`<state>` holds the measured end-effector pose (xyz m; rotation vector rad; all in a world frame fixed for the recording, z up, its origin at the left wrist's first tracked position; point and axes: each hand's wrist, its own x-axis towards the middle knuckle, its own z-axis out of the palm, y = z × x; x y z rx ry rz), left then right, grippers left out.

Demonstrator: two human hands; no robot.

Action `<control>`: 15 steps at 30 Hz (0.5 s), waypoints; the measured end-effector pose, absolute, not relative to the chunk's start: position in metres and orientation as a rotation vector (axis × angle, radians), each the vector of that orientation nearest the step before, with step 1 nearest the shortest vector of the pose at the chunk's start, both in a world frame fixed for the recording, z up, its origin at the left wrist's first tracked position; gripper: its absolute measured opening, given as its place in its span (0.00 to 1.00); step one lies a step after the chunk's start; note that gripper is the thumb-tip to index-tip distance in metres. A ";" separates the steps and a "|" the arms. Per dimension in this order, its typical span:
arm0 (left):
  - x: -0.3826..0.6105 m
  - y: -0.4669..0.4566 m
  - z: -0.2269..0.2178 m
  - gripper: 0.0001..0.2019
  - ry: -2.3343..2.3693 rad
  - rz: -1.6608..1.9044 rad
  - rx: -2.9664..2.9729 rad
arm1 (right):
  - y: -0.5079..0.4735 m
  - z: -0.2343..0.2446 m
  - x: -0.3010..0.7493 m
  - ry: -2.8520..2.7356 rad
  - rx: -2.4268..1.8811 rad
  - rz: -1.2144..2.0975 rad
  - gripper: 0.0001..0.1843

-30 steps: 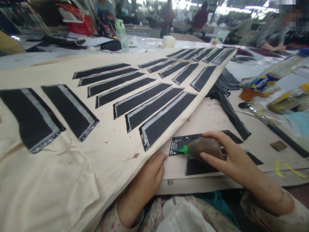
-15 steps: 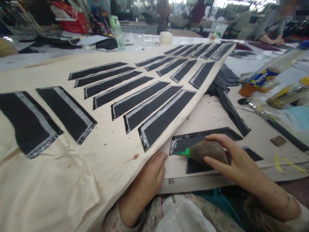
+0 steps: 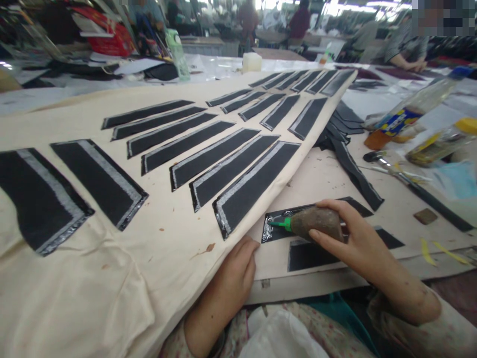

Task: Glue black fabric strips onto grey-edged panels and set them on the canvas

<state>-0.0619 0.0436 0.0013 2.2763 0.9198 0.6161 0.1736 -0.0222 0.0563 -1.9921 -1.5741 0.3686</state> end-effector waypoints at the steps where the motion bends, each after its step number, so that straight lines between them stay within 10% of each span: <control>1: -0.062 0.044 0.002 0.14 0.921 0.617 2.277 | -0.022 0.056 0.174 -1.558 -2.001 0.350 0.22; 15: -0.062 0.044 0.002 0.13 0.947 0.575 2.269 | -0.023 0.052 0.180 -1.389 -2.105 0.233 0.24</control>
